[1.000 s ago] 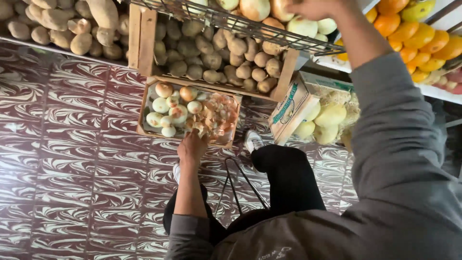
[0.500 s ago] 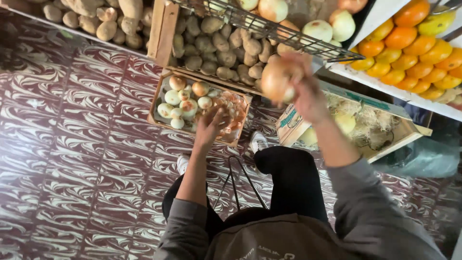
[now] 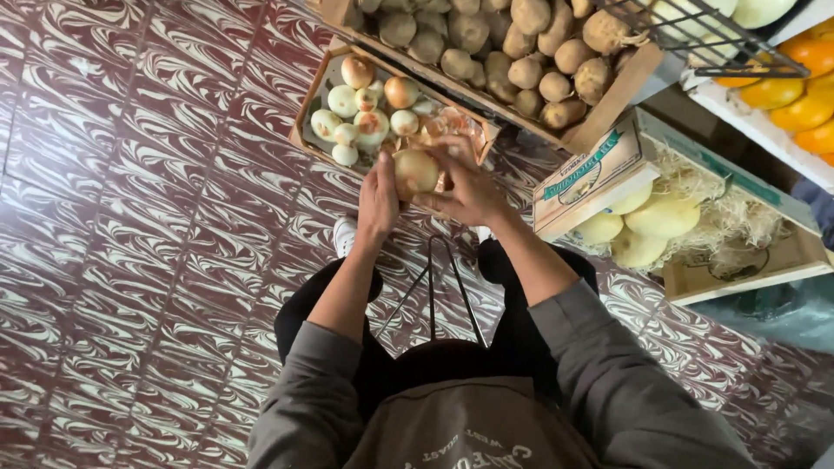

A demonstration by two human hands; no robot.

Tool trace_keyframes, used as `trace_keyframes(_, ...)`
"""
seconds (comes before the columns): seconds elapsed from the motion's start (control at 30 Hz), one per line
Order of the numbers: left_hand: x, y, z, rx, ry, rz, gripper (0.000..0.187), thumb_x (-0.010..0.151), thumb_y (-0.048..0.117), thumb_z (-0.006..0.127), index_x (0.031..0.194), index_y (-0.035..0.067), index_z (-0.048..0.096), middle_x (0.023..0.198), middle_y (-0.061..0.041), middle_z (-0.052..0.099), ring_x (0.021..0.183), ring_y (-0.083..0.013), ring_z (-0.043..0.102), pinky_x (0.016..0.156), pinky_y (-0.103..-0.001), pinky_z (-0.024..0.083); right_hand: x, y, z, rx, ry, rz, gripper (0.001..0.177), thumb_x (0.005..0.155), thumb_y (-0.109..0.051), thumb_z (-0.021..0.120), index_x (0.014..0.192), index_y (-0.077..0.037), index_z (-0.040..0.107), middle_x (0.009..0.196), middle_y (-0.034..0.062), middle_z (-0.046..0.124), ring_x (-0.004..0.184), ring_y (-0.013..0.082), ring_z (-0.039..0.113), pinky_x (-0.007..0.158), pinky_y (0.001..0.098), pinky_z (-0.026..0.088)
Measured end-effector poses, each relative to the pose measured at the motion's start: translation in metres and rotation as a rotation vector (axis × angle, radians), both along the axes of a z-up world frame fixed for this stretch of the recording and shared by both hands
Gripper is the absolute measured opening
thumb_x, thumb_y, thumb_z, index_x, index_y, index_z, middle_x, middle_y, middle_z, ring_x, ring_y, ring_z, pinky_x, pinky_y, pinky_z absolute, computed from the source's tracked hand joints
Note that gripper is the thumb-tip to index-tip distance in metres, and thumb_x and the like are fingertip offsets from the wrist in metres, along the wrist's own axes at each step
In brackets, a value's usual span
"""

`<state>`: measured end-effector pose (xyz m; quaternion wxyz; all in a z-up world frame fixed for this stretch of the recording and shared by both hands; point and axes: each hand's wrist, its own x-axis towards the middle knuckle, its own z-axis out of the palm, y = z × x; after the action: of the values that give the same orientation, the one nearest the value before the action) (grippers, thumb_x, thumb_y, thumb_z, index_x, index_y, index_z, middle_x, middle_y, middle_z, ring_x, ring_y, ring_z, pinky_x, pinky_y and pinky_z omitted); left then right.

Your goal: The person sits on the floor and peels the dry outer skins off several onions by hand. They place the peeled onions into a wooden crate and discard the skins into a separate container.

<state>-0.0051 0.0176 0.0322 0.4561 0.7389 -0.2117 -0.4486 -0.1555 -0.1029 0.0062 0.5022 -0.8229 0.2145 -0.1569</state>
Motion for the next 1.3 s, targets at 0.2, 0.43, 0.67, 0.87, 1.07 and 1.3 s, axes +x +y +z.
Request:
trace_keyframes(0.2, 0.001, 0.0, -0.022, 0.212, -0.083, -0.024, 0.076, 0.104, 0.055, 0.016, 0.11, 0.006, 0.074, 0.079, -0.023, 0.074, 0.1, -0.0432, 0.07, 0.095, -0.056, 0.048, 0.028, 0.019, -0.02, 0.088, -0.117, -0.137, 0.07, 0.087, -0.045, 0.082, 0.139, -0.007, 0.055, 0.115, 0.0169, 0.06, 0.105, 0.0379, 0.065, 0.089, 0.0485, 0.052)
trace_keyframes(0.43, -0.002, -0.004, -0.031, -0.099, 0.214, -0.081, 0.068, 0.104, 0.052, 0.048, 0.15, 0.007, 0.029, 0.09, -0.027, 0.068, 0.076, -0.0355, 0.075, 0.068, -0.042, 0.063, 0.028, 0.02, -0.057, 0.055, 0.079, -0.31, 0.036, 0.098, -0.036, 0.06, 0.13, -0.019, 0.06, 0.107, 0.0137, 0.07, 0.097, 0.0383, 0.07, 0.081, 0.0454, 0.055)
trace_keyframes(0.67, 0.0, -0.003, -0.038, -0.134, 0.142, 0.097, 0.053, 0.104, 0.049, 0.046, 0.143, 0.014, 0.047, 0.092, -0.026, 0.065, 0.07, -0.0318, 0.072, 0.054, -0.035, 0.063, 0.046, 0.015, -0.028, 0.323, 0.029, -0.446, 0.035, 0.109, -0.039, 0.049, 0.109, -0.014, 0.073, 0.066, 0.0116, 0.067, 0.063, 0.0183, 0.068, 0.055, 0.029, 0.052)
trace_keyframes(0.87, 0.011, -0.003, -0.05, -0.095, -0.128, 0.188, 0.035, 0.109, 0.039, 0.043, 0.117, 0.015, 0.067, 0.086, -0.029, 0.069, 0.078, -0.0416, 0.07, 0.067, -0.05, 0.055, 0.049, 0.03, 0.009, 0.481, 0.096, -0.143, 0.061, 0.093, -0.044, 0.073, 0.136, -0.004, 0.056, 0.122, 0.0295, 0.059, 0.116, 0.044, 0.061, 0.093, 0.0545, 0.048)
trace_keyframes(1.07, 0.0, -0.015, -0.026, -0.148, -0.038, 0.304, 0.04, 0.108, 0.043, 0.049, 0.112, 0.012, 0.074, 0.093, -0.02, 0.073, 0.086, -0.0242, 0.065, 0.075, -0.042, 0.055, 0.049, 0.04, -0.039, 0.118, 0.029, -0.273, 0.051, 0.098, -0.048, 0.065, 0.125, -0.005, 0.059, 0.105, 0.0215, 0.061, 0.101, 0.0431, 0.065, 0.082, 0.0507, 0.051)
trace_keyframes(1.3, 0.004, -0.016, -0.012, 0.001, 0.136, -0.073, 0.055, 0.097, 0.056, 0.061, 0.144, 0.03, 0.048, 0.118, -0.03, 0.064, 0.108, -0.0443, 0.067, 0.092, -0.051, 0.053, 0.045, 0.035, -0.006, 0.146, 0.154, -0.443, 0.044, 0.108, -0.038, 0.046, 0.105, -0.001, 0.068, 0.087, 0.0252, 0.07, 0.09, 0.0445, 0.07, 0.081, 0.0479, 0.054)
